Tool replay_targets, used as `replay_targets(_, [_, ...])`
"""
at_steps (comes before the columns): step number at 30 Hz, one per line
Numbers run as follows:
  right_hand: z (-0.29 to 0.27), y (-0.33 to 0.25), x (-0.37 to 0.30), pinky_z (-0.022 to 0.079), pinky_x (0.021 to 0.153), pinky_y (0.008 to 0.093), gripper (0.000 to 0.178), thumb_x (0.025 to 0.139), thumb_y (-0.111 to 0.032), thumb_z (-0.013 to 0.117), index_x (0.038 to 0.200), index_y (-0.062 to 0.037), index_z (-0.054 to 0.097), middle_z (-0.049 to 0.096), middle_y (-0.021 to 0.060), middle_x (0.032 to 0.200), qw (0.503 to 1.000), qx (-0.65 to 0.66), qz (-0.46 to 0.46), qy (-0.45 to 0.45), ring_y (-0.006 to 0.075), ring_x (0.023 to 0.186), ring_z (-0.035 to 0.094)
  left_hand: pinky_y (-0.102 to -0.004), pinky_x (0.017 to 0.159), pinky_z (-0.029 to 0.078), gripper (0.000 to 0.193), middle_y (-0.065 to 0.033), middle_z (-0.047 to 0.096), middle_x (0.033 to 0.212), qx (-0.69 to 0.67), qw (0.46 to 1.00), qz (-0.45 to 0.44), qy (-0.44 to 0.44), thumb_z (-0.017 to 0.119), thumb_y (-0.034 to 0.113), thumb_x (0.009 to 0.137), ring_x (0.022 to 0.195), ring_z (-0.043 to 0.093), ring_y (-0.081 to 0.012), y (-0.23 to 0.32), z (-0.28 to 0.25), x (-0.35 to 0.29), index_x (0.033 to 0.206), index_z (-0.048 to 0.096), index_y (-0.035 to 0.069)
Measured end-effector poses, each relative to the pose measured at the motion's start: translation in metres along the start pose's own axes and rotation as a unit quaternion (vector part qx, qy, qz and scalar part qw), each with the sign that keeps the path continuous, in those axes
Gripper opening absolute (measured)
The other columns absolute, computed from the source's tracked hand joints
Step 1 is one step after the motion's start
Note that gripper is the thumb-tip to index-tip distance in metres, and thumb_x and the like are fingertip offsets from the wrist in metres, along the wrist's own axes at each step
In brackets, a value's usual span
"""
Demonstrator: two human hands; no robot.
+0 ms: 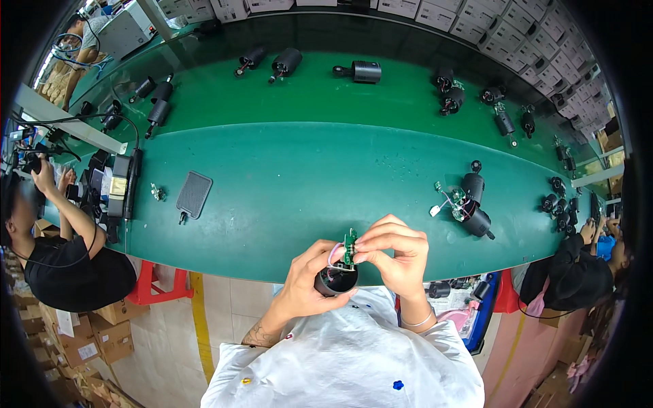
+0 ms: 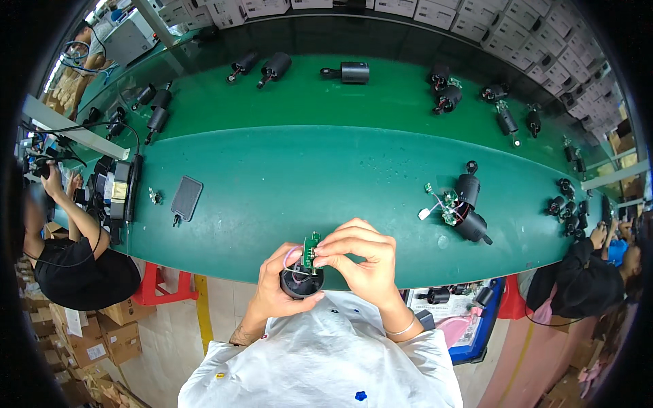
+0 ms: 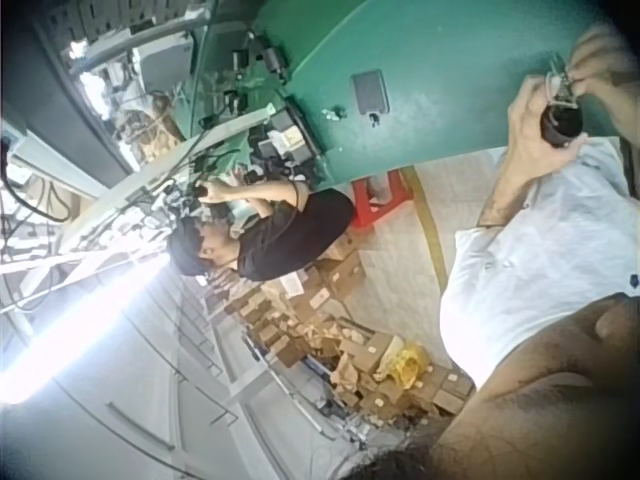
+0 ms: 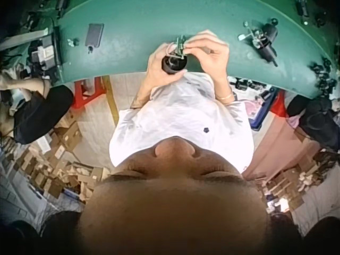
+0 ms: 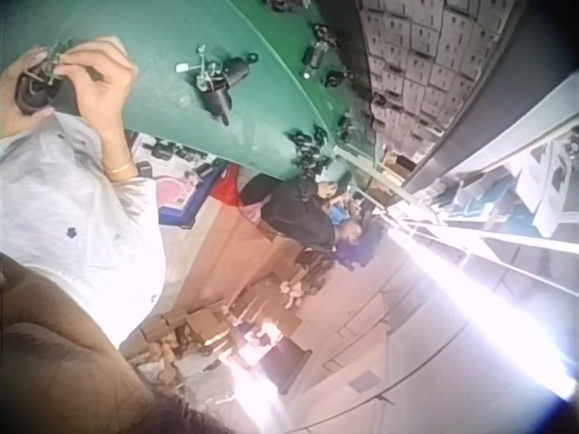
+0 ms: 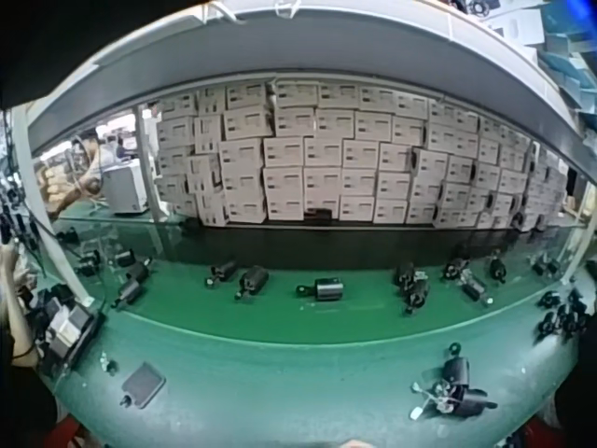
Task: Assembling electronic circuit boards into small circular housings on a production line.
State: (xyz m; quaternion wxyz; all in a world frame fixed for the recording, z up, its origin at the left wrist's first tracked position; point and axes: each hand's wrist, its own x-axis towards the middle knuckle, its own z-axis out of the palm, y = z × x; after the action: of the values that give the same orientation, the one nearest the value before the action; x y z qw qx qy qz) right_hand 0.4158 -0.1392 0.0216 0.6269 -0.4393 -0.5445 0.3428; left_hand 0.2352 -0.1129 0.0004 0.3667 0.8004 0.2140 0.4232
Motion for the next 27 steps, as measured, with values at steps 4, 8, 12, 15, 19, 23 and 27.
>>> replay_targets(4, [-0.001,-0.001,-0.001,0.048,0.07,0.0265,0.011,0.065,0.0,0.076,0.075,-0.0053,0.074,0.071,0.0066,0.082,0.998,0.017,-0.023,-0.057,0.0158,0.075,0.059,-0.0346,0.068,0.051,0.084,-0.0194,0.06,0.106,-0.097,0.995,0.005,0.009,0.08,0.006,0.061,0.082,0.061,-0.0263,0.001,-0.002,-0.005,0.13,0.033,0.005])
replay_targets(8, [0.0,-0.003,0.0,0.048,0.069,0.0263,0.011,0.066,0.0,0.076,0.076,-0.0058,0.075,0.071,0.0065,0.082,0.997,0.057,-0.029,-0.05,0.0164,0.076,0.059,-0.0362,0.076,0.049,0.09,-0.0203,0.059,0.108,-0.205,0.977,-0.026,0.049,0.08,0.006,0.061,0.087,0.061,-0.0283,0.001,0.006,-0.012,0.133,0.027,0.005])
replay_targets(12, [0.001,-0.006,0.0,0.048,0.067,0.0261,0.012,0.064,0.001,0.076,0.074,-0.0051,0.074,0.07,0.0077,0.079,0.997,0.061,-0.048,-0.018,0.0168,0.073,0.058,-0.0378,0.085,0.046,0.091,-0.0201,0.057,0.111,-0.233,0.971,-0.043,0.022,0.08,0.005,0.061,0.095,0.059,-0.0297,-0.005,-0.002,-0.009,0.132,0.024,0.005])
replay_targets(15, [0.002,-0.007,0.001,0.047,0.064,0.0259,0.014,0.062,0.004,0.076,0.073,-0.0044,0.074,0.07,0.009,0.077,0.996,0.053,-0.066,0.01,0.017,0.071,0.057,-0.0388,0.091,0.043,0.09,-0.0196,0.056,0.114,-0.225,0.973,-0.049,-0.016,0.08,0.004,0.061,0.101,0.058,-0.0305,-0.005,-0.012,-0.006,0.13,0.024,0.005])
replay_targets(19, [0.001,-0.005,0.002,0.048,0.064,0.026,0.013,0.062,0.004,0.075,0.072,-0.0041,0.074,0.07,0.0092,0.077,0.995,0.03,-0.088,0.026,0.0177,0.072,0.058,-0.0383,0.096,0.039,0.089,-0.0191,0.052,0.121,-0.375,0.88,-0.284,-0.068,0.083,0.004,0.058,0.107,0.054,-0.0291,0.01,-0.02,-0.003,0.128,0.027,0.005])
replay_targets(23, [0.004,-0.007,0.004,0.05,0.069,0.0274,0.013,0.066,0.003,0.074,0.077,-0.0045,0.075,0.071,0.008,0.082,0.995,0.055,-0.078,0.001,0.0182,0.077,0.06,-0.0362,0.094,0.039,0.091,-0.017,0.05,0.126,-0.293,0.918,-0.25,-0.093,0.083,0.005,0.055,0.107,0.053,-0.026,0.015,-0.022,0.003,0.129,0.029,0.004])
replay_targets(27, [0.007,-0.013,0.006,0.051,0.069,0.0271,0.012,0.066,0.002,0.075,0.076,-0.0049,0.074,0.071,0.0078,0.081,0.995,0.055,-0.078,-0.034,0.0181,0.076,0.06,-0.0338,0.09,0.041,0.09,-0.0151,0.053,0.123,-0.267,0.929,-0.234,-0.101,0.084,0.007,0.054,0.101,0.054,-0.0233,0.009,-0.017,-0.002,0.129,0.035,0.002])
